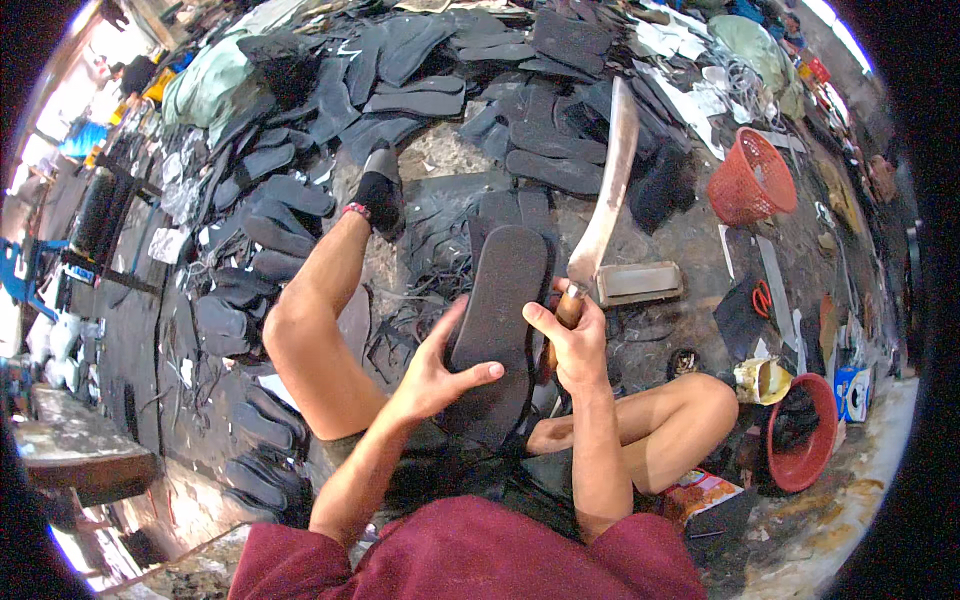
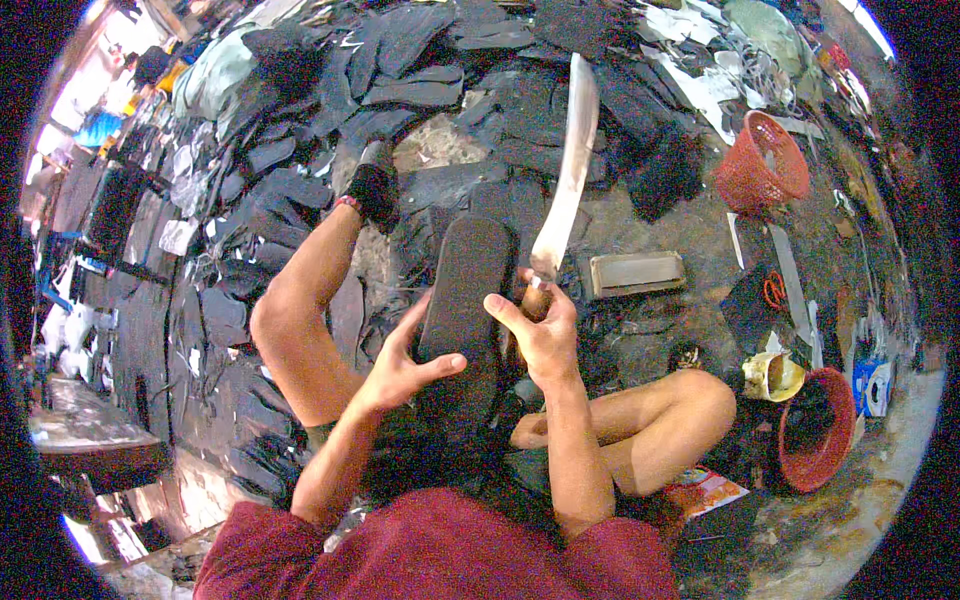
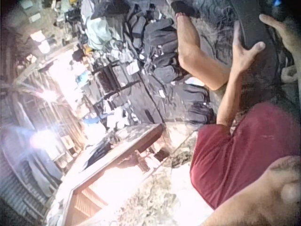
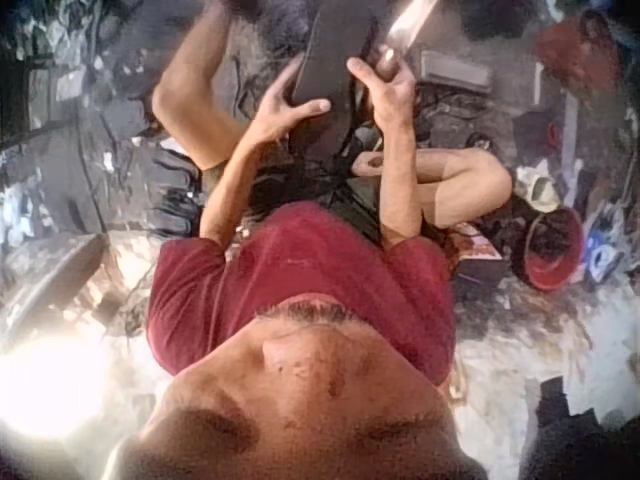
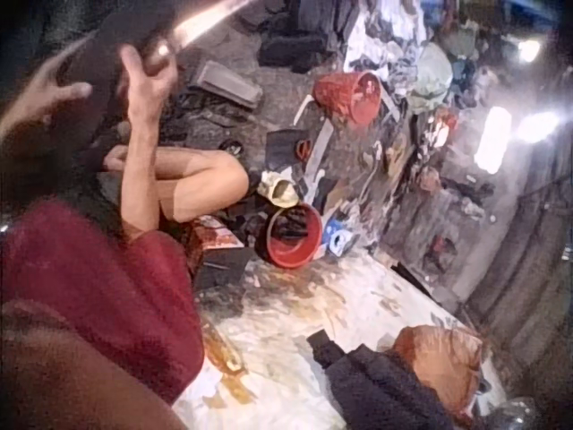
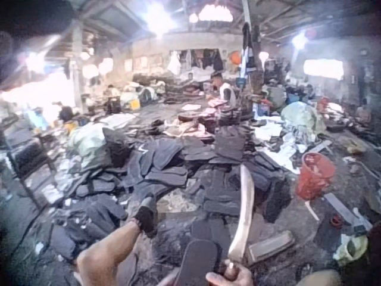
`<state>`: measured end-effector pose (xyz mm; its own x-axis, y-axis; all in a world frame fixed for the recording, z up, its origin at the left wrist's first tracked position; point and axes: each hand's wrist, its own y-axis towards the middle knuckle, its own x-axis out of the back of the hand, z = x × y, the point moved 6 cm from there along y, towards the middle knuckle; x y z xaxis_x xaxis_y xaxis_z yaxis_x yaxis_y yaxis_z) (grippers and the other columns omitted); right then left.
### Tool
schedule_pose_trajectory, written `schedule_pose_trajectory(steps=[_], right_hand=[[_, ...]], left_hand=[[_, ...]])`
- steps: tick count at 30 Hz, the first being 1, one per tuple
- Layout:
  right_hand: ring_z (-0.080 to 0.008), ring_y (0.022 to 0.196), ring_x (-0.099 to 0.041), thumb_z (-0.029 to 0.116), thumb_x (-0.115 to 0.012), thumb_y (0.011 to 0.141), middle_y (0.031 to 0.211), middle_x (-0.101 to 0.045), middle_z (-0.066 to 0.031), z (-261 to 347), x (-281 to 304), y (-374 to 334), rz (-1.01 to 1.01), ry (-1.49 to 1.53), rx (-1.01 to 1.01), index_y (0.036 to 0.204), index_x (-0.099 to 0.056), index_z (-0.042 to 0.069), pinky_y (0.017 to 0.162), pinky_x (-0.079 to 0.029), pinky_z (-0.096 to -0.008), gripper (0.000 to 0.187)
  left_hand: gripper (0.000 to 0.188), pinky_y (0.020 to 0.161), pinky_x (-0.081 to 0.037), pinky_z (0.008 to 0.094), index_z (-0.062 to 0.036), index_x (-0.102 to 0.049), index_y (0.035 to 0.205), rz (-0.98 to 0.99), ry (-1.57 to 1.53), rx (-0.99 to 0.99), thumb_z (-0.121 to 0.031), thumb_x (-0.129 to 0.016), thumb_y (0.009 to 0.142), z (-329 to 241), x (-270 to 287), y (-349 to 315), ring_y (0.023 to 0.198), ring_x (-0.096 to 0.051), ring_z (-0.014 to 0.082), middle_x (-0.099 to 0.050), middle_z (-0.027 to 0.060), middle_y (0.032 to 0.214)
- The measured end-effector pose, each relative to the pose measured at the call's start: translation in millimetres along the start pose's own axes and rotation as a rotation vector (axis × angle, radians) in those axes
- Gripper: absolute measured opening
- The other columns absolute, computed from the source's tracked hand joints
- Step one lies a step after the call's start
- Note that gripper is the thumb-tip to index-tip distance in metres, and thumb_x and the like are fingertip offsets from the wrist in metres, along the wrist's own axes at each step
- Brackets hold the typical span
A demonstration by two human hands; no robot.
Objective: The person sits on the floor and uses a knife to cut black rubber sheets into smaller pieces. They repeatedly pick up sheets, slice them, and place the cut pieces aside.
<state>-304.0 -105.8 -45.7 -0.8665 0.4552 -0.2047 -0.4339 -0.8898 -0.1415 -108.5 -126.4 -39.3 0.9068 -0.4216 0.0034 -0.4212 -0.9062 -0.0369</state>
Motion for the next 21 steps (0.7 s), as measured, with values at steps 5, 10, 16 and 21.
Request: schedule_pose_trajectory(steps=[5, 10, 16, 21], right_hand=[[-0.0026, 0.062, -0.044, 0.024, -0.047, 0.104, 0.085, -0.061, 0.0018, 21.0, 4.7, -55.8, 0.176, -0.221, -0.05, 0.146, -0.046, 0.006, 0.054, -0.038, -0.019, 0.045], [-0.033, 0.092, -0.067, 0.011, -0.057, 0.094, 0.103, -0.069, -0.0182, 20.6, 42.8, -134.5, 0.435, -0.697, 0.055, 0.123, -0.064, 0.001, 0.086, -0.051, -0.0391, 0.031], [-0.0169, 0.074, -0.061, 0.009, -0.055, 0.097, 0.088, -0.065, -0.0105, 16.1, 38.8, -135.8, 0.572, -0.715, 0.028, 0.123, -0.063, -0.002, 0.067, -0.049, -0.0291, 0.03], [-0.0279, 0.077, -0.062, 0.007, -0.057, 0.095, 0.087, -0.063, -0.0129, -7.2, -12.5, -102.1, 0.597, -0.705, -0.024, 0.13, -0.062, 0.008, 0.073, -0.05, -0.0352, 0.036]], left_hand=[[0.05, 0.087, -0.053, 0.0338, 0.0007, -0.056, 0.126, -0.25, -0.456, 0.363, -0.015, -0.078, 0.085, -20.2, 57.3, -15.3, 0.095, -0.065, 0.018, -0.067, 0.0087, 0.109], [0.058, 0.091, -0.049, 0.034, 0.0005, -0.048, 0.136, -0.41, -0.474, 0.443, -0.024, -0.071, 0.089, -36.1, 98.5, -41.6, 0.101, -0.063, 0.0191, -0.065, 0.0095, 0.116], [0.058, 0.091, -0.049, 0.0334, 0.0011, -0.048, 0.135, -0.489, -0.412, 0.436, -0.023, -0.072, 0.087, -29.1, 103.2, -60.2, 0.1, -0.063, 0.0192, -0.065, 0.0101, 0.115], [0.058, 0.09, -0.052, 0.0351, 0.001, -0.049, 0.132, -0.496, -0.518, 0.433, -0.014, -0.078, 0.084, -25.1, 95.9, -57.4, 0.102, -0.064, 0.0196, -0.064, 0.0112, 0.115]])
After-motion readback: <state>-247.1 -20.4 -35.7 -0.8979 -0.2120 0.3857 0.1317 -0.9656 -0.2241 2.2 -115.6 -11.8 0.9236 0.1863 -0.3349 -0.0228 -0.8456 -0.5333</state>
